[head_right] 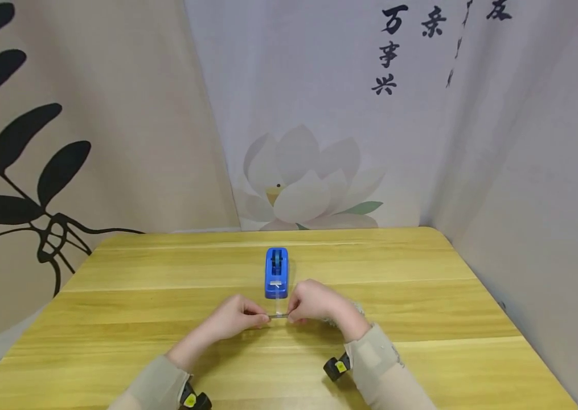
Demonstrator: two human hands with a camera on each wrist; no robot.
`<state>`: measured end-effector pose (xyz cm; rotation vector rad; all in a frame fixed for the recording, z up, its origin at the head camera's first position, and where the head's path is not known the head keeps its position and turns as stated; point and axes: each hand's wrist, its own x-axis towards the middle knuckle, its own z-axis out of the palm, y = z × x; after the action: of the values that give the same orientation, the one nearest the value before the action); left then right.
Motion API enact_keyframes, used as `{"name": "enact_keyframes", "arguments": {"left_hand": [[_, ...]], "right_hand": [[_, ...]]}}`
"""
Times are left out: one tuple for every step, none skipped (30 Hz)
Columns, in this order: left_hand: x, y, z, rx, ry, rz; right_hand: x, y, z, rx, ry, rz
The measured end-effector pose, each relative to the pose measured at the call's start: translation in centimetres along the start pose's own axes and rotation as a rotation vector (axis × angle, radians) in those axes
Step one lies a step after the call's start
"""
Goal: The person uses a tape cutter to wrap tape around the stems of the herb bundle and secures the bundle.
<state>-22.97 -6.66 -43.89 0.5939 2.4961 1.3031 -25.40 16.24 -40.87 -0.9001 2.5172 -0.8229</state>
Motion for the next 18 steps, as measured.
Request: {"name": "enact_keyframes", "arguments": {"left_hand": [[0.0, 0.0, 0.0, -0.005, 0.0, -0.002], [0.0, 0.1, 0.0, -0.008, -0.001, -0.001], [0.0, 0.1, 0.0, -0.011, -0.002, -0.003], [0.1, 0.1, 0.0, -0.011, -0.003, -0.003], [0.2, 0.1, 0.0, -0.012, -0.005, -0.003], [0.2, 0.1, 0.0, -0.011, -0.005, -0.004], [0.3, 0.1, 0.0, -0.011, -0.004, 0.0], [0.4, 0.1, -0.1, -0.014, -0.006, -0.002], [0.5, 0.1, -0.1, -0.014, -0.007, -0.005], [0.6, 0.2, -0.1, -0.018, -0.009, -0.006], [0.8, 0.2, -0.1, -0.018, -0.009, -0.01], [0.8, 0.2, -0.1, -0.02, -0.01, -0.01], [0.9, 0.2, -0.2, -0.021, -0.012, -0.01], [1.0, 0.3, -0.2, -0.022, -0.012, -0.014], [1.0, 0.3, -0.2, -0.02, -0.012, -0.013], [1.1, 0.3, -0.2, -0.02, -0.01, -0.008], [1.1, 0.3, -0.2, -0.014, -0.005, -0.004], [1.1, 0.4, -0.2, -0.012, -0.002, 0.002]], "right_hand": [[-0.1, 0.0, 0.0, -0.005, 0.008, 0.0], [-0.2, 0.0, 0.0, -0.012, 0.015, -0.002], [-0.2, -0.1, 0.0, -0.016, 0.021, -0.002], [-0.3, -0.1, 0.0, -0.016, 0.029, 0.0], [-0.4, -0.2, 0.0, -0.015, 0.035, 0.001], [-0.4, -0.2, -0.1, -0.014, 0.041, 0.002], [-0.5, -0.3, -0.1, -0.014, 0.046, 0.002], [-0.5, -0.3, -0.1, -0.013, 0.052, 0.003], [-0.5, -0.3, -0.2, -0.01, 0.057, 0.002], [-0.5, -0.2, -0.2, -0.009, 0.065, 0.0], [-0.5, -0.2, -0.2, -0.011, 0.071, -0.003], [-0.5, -0.1, -0.2, -0.013, 0.076, -0.005], [-0.4, 0.0, -0.2, -0.013, 0.081, -0.005], [-0.4, 0.0, -0.1, -0.01, 0.084, -0.003], [-0.4, 0.1, -0.1, -0.006, 0.087, -0.004], [-0.4, 0.2, -0.1, 0.0, 0.089, -0.005], [-0.4, 0.2, -0.1, 0.007, 0.089, -0.002], [-0.4, 0.3, -0.1, 0.018, 0.089, -0.001]]}}
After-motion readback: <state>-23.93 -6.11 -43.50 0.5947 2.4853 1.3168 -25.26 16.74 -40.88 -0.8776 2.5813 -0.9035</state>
